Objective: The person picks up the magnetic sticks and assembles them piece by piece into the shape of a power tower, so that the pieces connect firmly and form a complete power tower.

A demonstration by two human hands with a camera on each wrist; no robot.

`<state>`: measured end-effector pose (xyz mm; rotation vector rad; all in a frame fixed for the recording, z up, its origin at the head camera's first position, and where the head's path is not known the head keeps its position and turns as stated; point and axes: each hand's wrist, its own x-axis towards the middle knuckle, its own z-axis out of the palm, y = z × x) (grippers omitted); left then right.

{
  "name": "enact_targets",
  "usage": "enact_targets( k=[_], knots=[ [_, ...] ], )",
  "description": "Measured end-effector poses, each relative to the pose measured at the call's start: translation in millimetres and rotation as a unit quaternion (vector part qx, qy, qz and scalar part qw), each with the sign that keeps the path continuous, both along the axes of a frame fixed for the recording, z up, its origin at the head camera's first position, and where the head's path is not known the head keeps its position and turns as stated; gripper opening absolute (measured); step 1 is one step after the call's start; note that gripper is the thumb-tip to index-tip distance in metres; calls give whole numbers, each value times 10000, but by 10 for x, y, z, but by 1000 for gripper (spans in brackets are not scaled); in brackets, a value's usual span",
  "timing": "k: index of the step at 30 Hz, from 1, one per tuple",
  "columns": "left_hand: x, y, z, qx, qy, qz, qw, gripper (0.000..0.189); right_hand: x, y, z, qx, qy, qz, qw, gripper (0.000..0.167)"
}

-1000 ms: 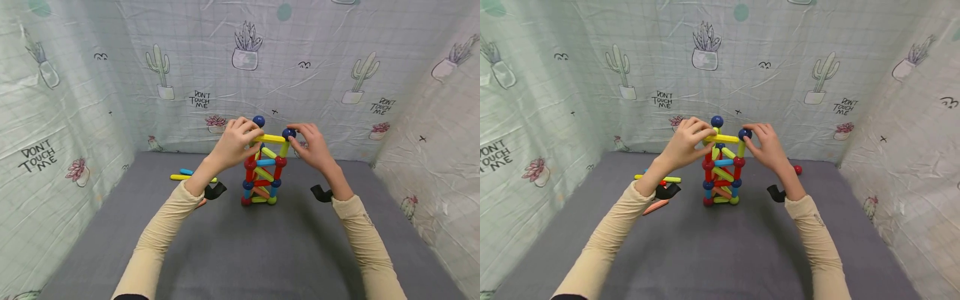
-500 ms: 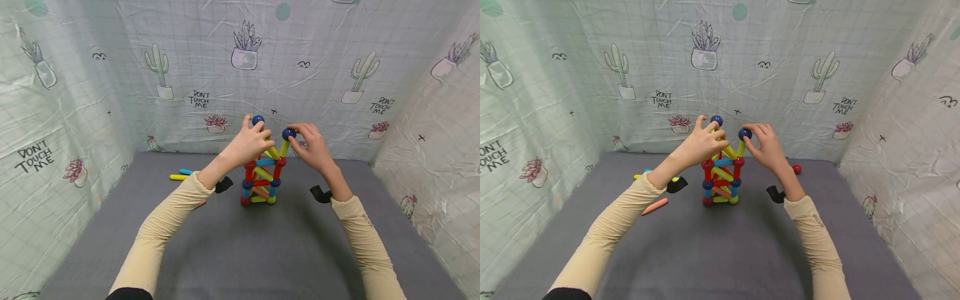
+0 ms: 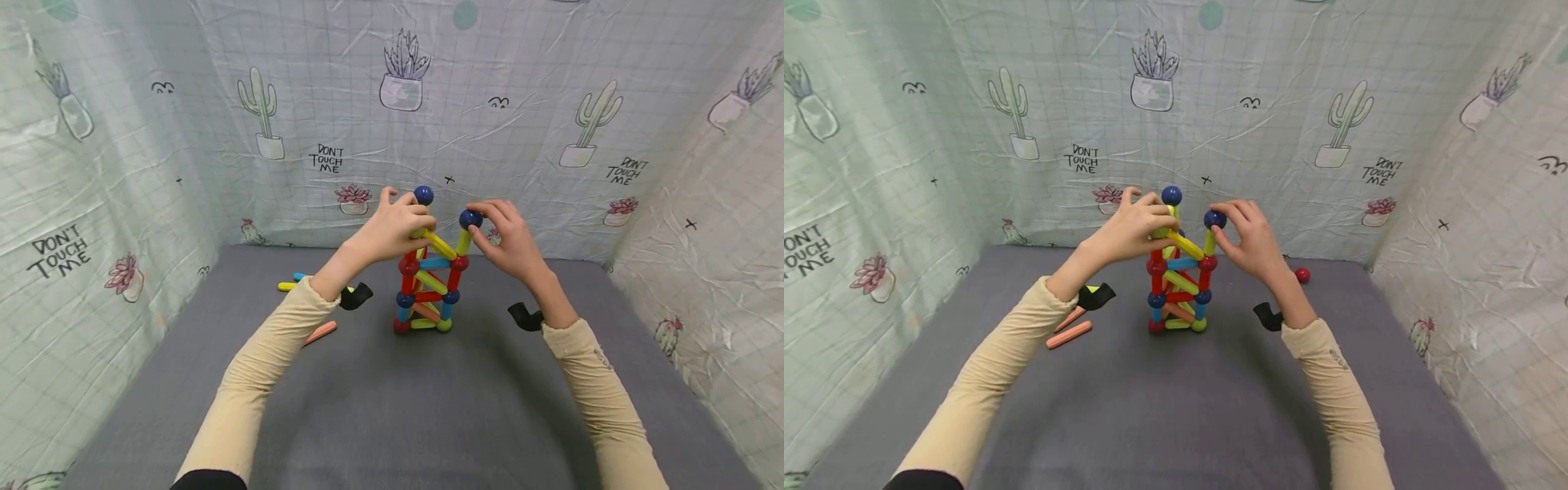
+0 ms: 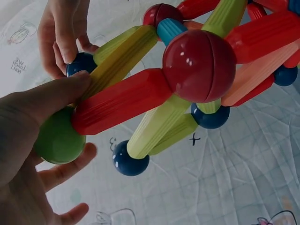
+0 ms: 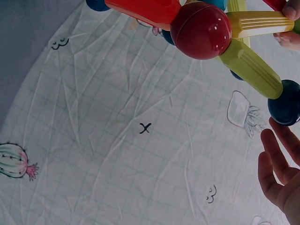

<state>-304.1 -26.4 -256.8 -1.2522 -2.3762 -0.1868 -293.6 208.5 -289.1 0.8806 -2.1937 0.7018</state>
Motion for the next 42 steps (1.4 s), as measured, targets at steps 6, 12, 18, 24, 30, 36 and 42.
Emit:
enact_targets(
  k=[6,12,18,24,30,36,42],
  knots=[
    [35,-55,-24,315,-112,144,9993,37,6,6,-16,-53,-25,-30,10000,36],
    [141,-222,-438,1943,-815,788,9744,62,40,74,-172,-77,-546,-265,9981,52],
    [174,-223,-989,3374,-3103,723,8858,34,68,97,-464,-286,-2365,34,9712,37],
    [155,-232,-1062,4251,-3488,819,8312,30,113,104,-596,-1292,-3788,625,9143,41],
    [-63,-322,-999,4464,-4006,786,7963,25,252,75,-661,-2062,-4241,1622,8668,44],
    [-462,-283,-921,4092,-4961,854,7611,27,491,-205,-647,-1994,-4288,2045,8571,46],
    [-734,-148,-872,3351,-5716,841,7442,40,631,-491,-660,-1566,-4097,2211,8710,46]
  ],
)
